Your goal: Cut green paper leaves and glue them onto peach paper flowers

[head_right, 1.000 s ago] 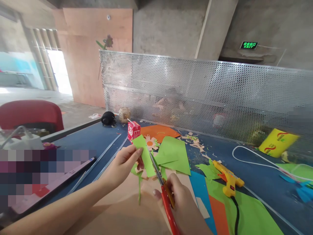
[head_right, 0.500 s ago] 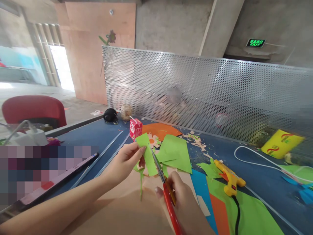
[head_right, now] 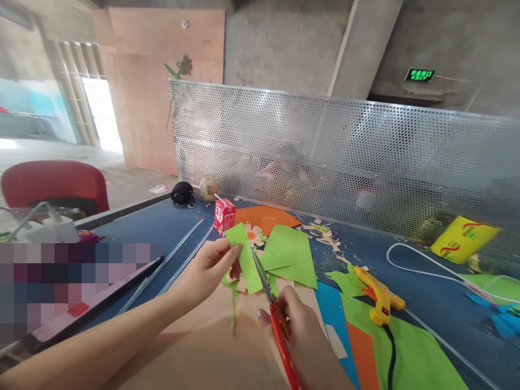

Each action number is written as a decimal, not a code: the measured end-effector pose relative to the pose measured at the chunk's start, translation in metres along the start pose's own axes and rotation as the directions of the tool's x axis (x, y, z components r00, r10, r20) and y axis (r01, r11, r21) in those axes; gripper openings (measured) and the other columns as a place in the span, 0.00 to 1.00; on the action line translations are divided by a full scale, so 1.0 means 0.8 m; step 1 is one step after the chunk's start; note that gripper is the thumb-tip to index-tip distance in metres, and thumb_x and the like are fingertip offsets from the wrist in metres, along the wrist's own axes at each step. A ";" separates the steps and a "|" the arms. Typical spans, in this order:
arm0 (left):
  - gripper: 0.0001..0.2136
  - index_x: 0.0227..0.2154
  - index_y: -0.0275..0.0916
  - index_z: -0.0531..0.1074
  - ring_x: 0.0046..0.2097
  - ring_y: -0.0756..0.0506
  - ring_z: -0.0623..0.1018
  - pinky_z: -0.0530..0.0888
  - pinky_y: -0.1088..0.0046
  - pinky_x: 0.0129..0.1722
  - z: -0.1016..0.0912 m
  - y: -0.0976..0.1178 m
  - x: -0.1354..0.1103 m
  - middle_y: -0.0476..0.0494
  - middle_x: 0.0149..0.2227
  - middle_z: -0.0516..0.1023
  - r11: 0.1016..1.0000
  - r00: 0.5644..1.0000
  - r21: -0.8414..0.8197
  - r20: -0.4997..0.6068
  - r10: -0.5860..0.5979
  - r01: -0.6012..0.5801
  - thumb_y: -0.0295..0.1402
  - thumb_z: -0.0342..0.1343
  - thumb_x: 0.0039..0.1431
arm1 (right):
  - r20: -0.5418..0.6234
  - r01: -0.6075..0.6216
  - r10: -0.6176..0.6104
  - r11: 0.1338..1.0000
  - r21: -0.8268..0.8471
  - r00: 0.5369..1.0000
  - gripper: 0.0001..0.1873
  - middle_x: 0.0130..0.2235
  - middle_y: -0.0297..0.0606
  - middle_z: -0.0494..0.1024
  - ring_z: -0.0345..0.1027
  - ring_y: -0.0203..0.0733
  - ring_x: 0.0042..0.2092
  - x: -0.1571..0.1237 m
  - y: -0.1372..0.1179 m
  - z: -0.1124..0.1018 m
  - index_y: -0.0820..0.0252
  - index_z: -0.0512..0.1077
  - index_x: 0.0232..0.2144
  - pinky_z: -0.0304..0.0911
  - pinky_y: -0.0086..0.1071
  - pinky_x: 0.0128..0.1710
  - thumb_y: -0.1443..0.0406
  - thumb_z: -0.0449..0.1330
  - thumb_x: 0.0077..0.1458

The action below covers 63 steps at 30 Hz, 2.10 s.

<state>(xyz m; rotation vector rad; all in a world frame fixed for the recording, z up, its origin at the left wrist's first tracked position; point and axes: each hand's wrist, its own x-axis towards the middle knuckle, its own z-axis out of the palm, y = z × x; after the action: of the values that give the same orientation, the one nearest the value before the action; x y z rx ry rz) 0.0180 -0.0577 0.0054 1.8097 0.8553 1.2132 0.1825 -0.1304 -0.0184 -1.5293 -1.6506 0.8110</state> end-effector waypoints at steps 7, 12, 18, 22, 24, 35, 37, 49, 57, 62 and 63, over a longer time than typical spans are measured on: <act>0.12 0.21 0.36 0.61 0.21 0.54 0.68 0.65 0.79 0.21 0.001 0.001 -0.001 0.52 0.18 0.66 1.000 0.999 0.000 0.045 0.006 -0.006 0.36 0.43 0.57 | 0.024 0.004 -0.005 1.000 0.025 1.000 0.16 0.23 0.29 0.63 0.56 0.33 0.23 0.000 -0.001 0.000 0.57 0.56 0.24 0.51 0.27 0.23 0.50 0.48 0.48; 0.13 0.20 0.37 0.60 0.20 0.54 0.68 0.64 0.79 0.20 0.000 0.004 -0.001 0.52 0.17 0.66 1.000 0.999 0.020 0.042 -0.002 0.001 0.36 0.43 0.57 | -0.017 0.019 -0.019 1.000 -0.009 1.000 0.15 0.20 0.27 0.58 0.54 0.32 0.22 0.001 0.000 0.002 0.57 0.54 0.22 0.49 0.27 0.22 0.53 0.49 0.49; 0.14 0.19 0.37 0.60 0.20 0.54 0.68 0.64 0.79 0.20 -0.001 0.005 -0.002 0.52 0.17 0.66 1.000 0.999 0.024 0.046 -0.011 0.010 0.37 0.43 0.56 | -0.034 0.020 -0.021 0.999 -0.039 0.999 0.14 0.19 0.27 0.59 0.54 0.32 0.22 0.001 -0.002 0.000 0.58 0.54 0.21 0.49 0.26 0.22 0.55 0.50 0.48; 0.14 0.19 0.37 0.60 0.20 0.54 0.69 0.64 0.79 0.21 0.000 0.006 -0.002 0.52 0.17 0.66 1.000 0.999 0.022 0.042 -0.022 0.021 0.38 0.43 0.56 | -0.032 0.006 -0.007 0.999 -0.039 0.999 0.15 0.19 0.27 0.59 0.54 0.32 0.22 0.000 -0.006 -0.002 0.58 0.54 0.21 0.49 0.26 0.21 0.54 0.50 0.48; 0.14 0.19 0.37 0.60 0.20 0.54 0.69 0.64 0.79 0.21 -0.001 0.009 -0.002 0.52 0.17 0.67 0.999 0.998 0.028 0.046 -0.033 0.032 0.37 0.43 0.56 | -0.006 0.003 -0.003 1.000 -0.018 1.000 0.15 0.20 0.27 0.59 0.54 0.32 0.23 0.000 -0.007 -0.002 0.58 0.55 0.22 0.50 0.26 0.22 0.53 0.50 0.48; 0.13 0.19 0.36 0.62 0.20 0.54 0.69 0.65 0.79 0.21 -0.001 0.017 -0.003 0.51 0.17 0.67 0.997 0.997 0.068 0.073 -0.039 0.035 0.35 0.43 0.56 | 0.011 -0.030 0.030 0.999 0.026 0.999 0.14 0.23 0.31 0.64 0.57 0.34 0.25 0.001 -0.002 -0.002 0.58 0.58 0.24 0.54 0.27 0.24 0.53 0.50 0.48; 0.13 0.19 0.36 0.62 0.20 0.54 0.69 0.65 0.79 0.21 -0.001 0.016 -0.003 0.51 0.17 0.67 0.998 0.997 0.063 0.076 -0.033 0.028 0.35 0.43 0.56 | 0.020 -0.032 0.031 0.999 0.024 0.999 0.15 0.23 0.31 0.65 0.57 0.34 0.25 0.001 -0.002 -0.003 0.58 0.58 0.24 0.54 0.27 0.25 0.52 0.50 0.48; 0.13 0.21 0.36 0.61 0.20 0.55 0.68 0.65 0.80 0.20 0.000 0.002 -0.001 0.53 0.17 0.65 1.000 1.000 -0.019 -0.012 -0.019 0.019 0.37 0.43 0.57 | 0.035 -0.037 0.036 0.999 0.022 0.999 0.13 0.21 0.27 0.60 0.56 0.33 0.24 -0.001 -0.014 -0.004 0.57 0.55 0.22 0.51 0.26 0.23 0.55 0.50 0.48; 0.12 0.20 0.37 0.61 0.19 0.55 0.68 0.65 0.80 0.20 0.000 0.005 0.000 0.53 0.17 0.65 0.999 0.999 -0.041 -0.049 -0.024 0.022 0.36 0.43 0.56 | -0.012 -0.031 0.031 0.999 -0.043 0.999 0.14 0.19 0.27 0.59 0.55 0.32 0.22 -0.002 -0.013 -0.003 0.57 0.54 0.21 0.49 0.26 0.21 0.55 0.51 0.47; 0.13 0.20 0.37 0.61 0.20 0.55 0.68 0.65 0.80 0.20 0.000 0.004 0.000 0.52 0.17 0.66 0.999 0.999 -0.034 -0.049 -0.023 0.021 0.36 0.43 0.56 | 0.000 -0.047 0.047 0.998 -0.046 0.999 0.14 0.20 0.27 0.58 0.54 0.33 0.23 -0.002 -0.013 -0.003 0.57 0.54 0.21 0.49 0.26 0.22 0.54 0.50 0.46; 0.13 0.20 0.37 0.61 0.20 0.55 0.68 0.64 0.80 0.20 0.000 0.004 0.000 0.52 0.17 0.66 0.999 0.999 -0.035 -0.045 -0.025 0.023 0.36 0.43 0.56 | 0.001 -0.048 0.048 0.998 -0.044 0.999 0.14 0.20 0.27 0.58 0.54 0.33 0.23 -0.002 -0.014 -0.003 0.57 0.53 0.21 0.49 0.26 0.22 0.54 0.51 0.46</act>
<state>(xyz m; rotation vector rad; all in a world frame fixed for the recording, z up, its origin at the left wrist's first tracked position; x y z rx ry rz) 0.0182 -0.0587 0.0081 1.7459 0.8746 1.2511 0.1788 -0.1330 -0.0075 -1.6047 -1.6485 0.8071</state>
